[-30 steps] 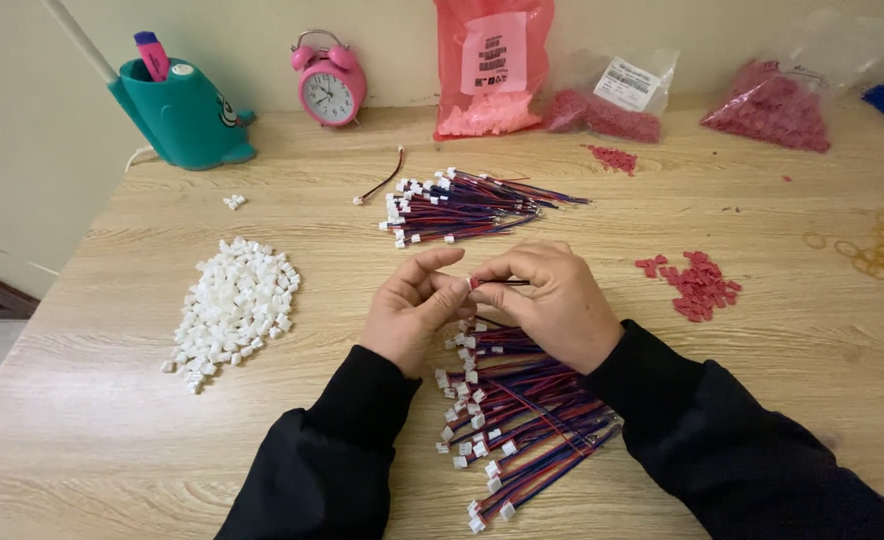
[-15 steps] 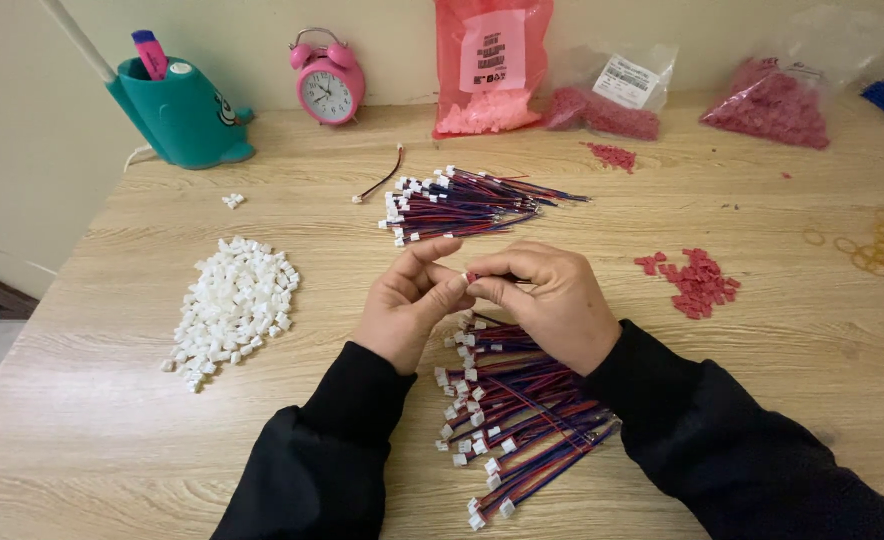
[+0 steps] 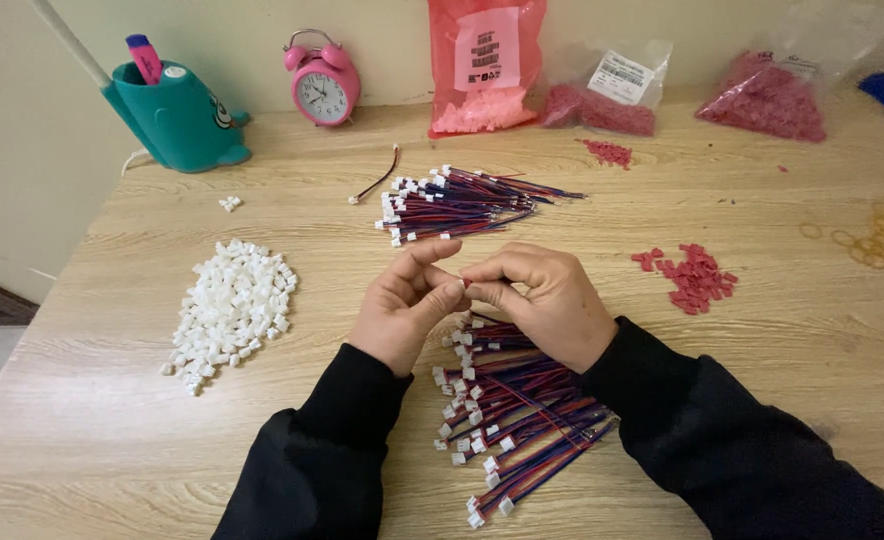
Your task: Assembling small electronic wire connectors by inserting wires into plastic housings
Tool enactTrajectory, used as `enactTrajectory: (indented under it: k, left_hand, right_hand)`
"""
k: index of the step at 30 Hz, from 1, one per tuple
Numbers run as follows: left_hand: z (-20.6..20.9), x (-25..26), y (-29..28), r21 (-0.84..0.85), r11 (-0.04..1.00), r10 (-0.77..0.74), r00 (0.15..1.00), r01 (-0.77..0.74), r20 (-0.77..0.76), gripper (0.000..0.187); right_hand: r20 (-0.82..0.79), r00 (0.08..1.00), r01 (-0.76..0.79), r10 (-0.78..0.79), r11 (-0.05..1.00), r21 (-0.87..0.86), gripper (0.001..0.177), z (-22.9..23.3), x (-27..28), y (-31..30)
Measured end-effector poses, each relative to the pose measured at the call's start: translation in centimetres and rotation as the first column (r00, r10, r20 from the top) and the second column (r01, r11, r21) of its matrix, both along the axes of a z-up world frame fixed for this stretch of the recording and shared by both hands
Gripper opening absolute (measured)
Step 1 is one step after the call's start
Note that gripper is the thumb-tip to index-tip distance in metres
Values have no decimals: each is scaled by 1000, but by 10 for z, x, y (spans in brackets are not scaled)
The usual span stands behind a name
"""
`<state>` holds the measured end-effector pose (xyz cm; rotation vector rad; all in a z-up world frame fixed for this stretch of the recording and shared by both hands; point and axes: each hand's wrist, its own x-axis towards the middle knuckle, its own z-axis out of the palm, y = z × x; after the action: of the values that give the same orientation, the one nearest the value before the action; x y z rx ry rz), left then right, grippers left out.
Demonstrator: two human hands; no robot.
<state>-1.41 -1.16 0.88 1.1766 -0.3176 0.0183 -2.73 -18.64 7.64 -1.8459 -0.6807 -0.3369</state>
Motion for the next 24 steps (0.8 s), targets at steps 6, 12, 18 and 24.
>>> enactTrajectory:
  k: [6, 12, 18, 24]
  left_hand:
    - [3, -2, 4, -25, 999, -46, 999, 46, -10, 49]
    - [13, -7, 8, 75, 990, -122, 990, 117, 63, 49]
    - [22, -14, 6, 180, 981, -86, 994, 73, 69, 49]
    - [7, 0, 0, 310, 951, -13, 998, -4, 53, 56]
  right_hand:
    - [-311, 938, -115, 156, 983, 144, 10, -17, 5, -2]
    - [-518, 821, -131, 241, 962, 241, 13, -5, -1, -5]
    - [-513, 826, -109, 235, 958, 264, 12, -10, -1, -5]
    - [-521, 839, -19, 158, 965, 262, 14, -39, 15, -1]
